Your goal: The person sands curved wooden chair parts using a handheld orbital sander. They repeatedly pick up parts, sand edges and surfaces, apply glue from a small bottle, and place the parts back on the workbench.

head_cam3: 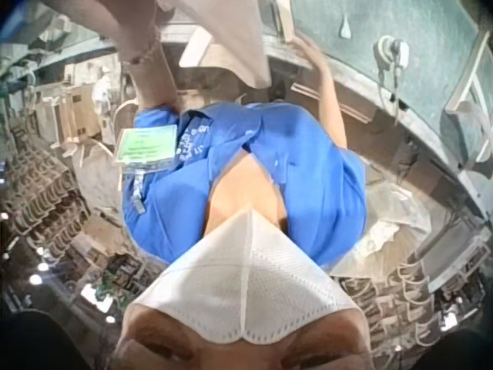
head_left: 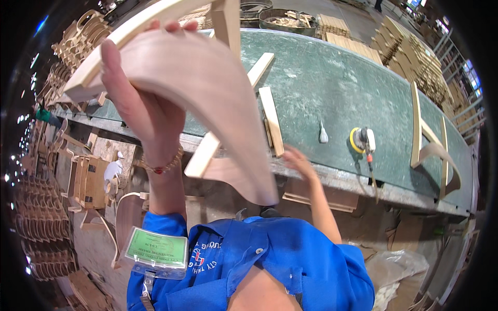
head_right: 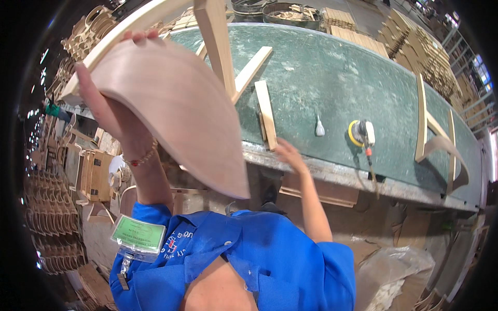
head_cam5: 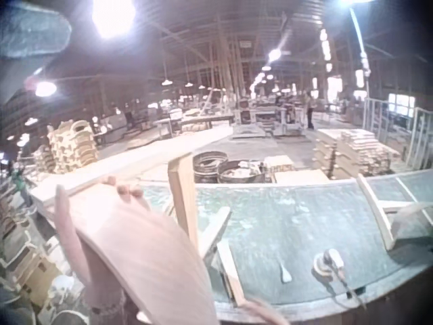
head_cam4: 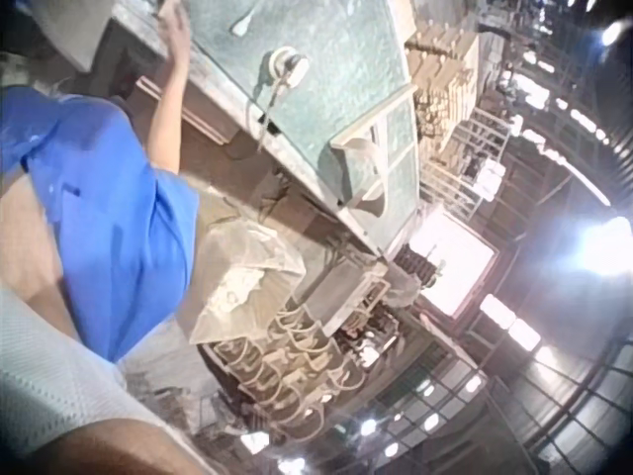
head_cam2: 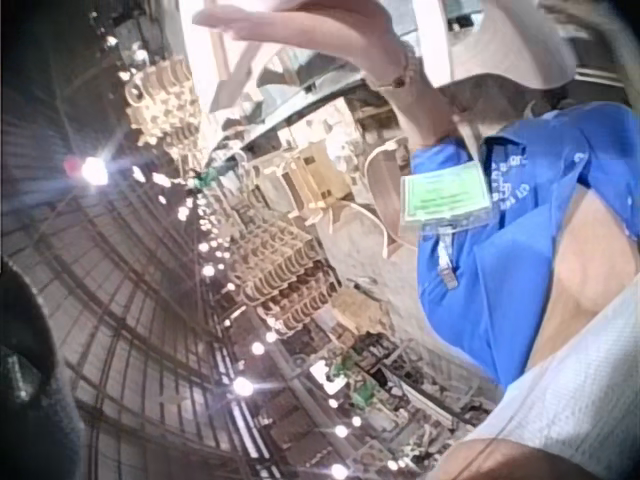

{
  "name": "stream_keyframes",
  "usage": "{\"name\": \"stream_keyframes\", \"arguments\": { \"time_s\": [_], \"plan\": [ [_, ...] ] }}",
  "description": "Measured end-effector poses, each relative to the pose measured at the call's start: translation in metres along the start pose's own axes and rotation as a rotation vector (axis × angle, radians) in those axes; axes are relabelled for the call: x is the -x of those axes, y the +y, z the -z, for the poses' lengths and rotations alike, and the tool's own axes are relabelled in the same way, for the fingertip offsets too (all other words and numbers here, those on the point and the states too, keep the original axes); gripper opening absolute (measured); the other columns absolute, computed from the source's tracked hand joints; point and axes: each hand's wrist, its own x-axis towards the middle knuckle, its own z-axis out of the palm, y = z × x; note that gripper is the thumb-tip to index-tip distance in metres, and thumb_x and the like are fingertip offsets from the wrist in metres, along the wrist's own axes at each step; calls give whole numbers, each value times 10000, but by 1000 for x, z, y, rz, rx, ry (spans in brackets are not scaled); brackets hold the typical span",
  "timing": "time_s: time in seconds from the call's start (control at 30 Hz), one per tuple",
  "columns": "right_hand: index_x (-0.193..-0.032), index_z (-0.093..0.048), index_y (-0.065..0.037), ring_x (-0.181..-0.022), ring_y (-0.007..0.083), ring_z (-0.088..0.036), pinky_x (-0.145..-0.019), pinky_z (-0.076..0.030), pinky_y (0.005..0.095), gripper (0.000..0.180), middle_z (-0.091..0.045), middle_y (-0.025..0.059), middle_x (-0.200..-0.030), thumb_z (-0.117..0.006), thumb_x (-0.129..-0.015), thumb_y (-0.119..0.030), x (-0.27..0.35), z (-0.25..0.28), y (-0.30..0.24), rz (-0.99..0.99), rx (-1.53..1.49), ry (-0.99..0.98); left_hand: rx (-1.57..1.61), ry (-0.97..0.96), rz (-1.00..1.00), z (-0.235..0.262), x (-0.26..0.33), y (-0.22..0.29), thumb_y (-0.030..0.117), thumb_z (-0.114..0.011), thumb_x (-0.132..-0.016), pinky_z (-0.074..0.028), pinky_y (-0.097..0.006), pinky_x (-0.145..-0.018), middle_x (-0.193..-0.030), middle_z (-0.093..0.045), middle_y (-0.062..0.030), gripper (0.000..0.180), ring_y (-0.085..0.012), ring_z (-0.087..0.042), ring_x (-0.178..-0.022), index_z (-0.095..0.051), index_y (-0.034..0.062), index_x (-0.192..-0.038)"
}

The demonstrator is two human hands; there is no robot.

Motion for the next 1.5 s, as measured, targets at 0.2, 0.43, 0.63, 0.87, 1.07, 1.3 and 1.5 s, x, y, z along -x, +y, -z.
{"name": "stream_keyframes", "arguments": {
  "time_s": [0.2, 0.43, 0.63, 0.87, 1.07, 1.3, 1.5],
  "plan": [
    [-1349, -497, -117, -949, 255, -651, -803, -562, 425, 609, -655, 141, -1089, -545, -926, -552, 46, -179, 16, -261, -932, -200, -357, 223, -258, -73, 51, 42, 614, -477, -924, -230, -563, -1161, -1396, -381, -344, 909, -483, -307, -1357, -328, -166, -1368],
    [-1256, -515, -81, -730, 298, -643, -634, -576, 476, 536, -618, 252, -978, -535, -936, -510, 125, -169, 13, -279, -1146, -359, -315, 52, -247, -56, 94, 121, 620, -485, -916, -221, -566, -1164, -1407, -367, -342, 921, -482, -304, -1360, -319, -160, -1375],
    [-1269, -465, 25, -747, 300, -646, -575, -578, 371, 543, -593, 277, -991, -510, -962, -420, 251, -174, -54, -323, -959, -402, -386, -17, -224, -44, 112, 195, 626, -492, -909, -214, -569, -1167, -1417, -356, -340, 931, -481, -301, -1362, -311, -156, -1382],
    [-1485, -272, -245, -795, 294, -606, -626, -548, 403, 580, -557, 291, -1041, -497, -971, -391, 403, -215, -68, -511, -1035, -360, -418, 6, -227, -43, 124, 222, 632, -501, -900, -206, -572, -1170, -1428, -343, -337, 944, -480, -297, -1365, -302, -150, -1390],
    [-1522, -175, -304, -853, 302, -594, -635, -533, 385, 640, -497, 274, -1082, -509, -977, -330, 445, -202, -41, -568, -1026, -161, -422, 56, -213, -36, 138, 212, 637, -508, -893, -199, -575, -1172, -1437, -331, -336, 955, -479, -294, -1367, -295, -146, -1397],
    [-1524, -265, -212, -741, 250, -612, -615, -485, 305, 698, -587, 252, -976, -573, -915, -357, 461, -185, -3, -465, -944, 231, -363, 71, -233, -40, 229, 151, 651, -535, -865, -202, -575, -1170, -1454, -315, -324, 986, -467, -308, -1362, -281, -129, -1413],
    [-1483, -307, -190, -825, 296, -622, -592, -523, 340, 564, -557, 273, -1056, -479, -961, -316, 464, -133, 28, -546, -943, 46, -227, 208, -78, -52, 234, 122, 635, -517, -881, -120, -535, -1196, -1459, -327, -286, 959, -414, -299, -1364, -272, -120, -1419]
  ]
}}
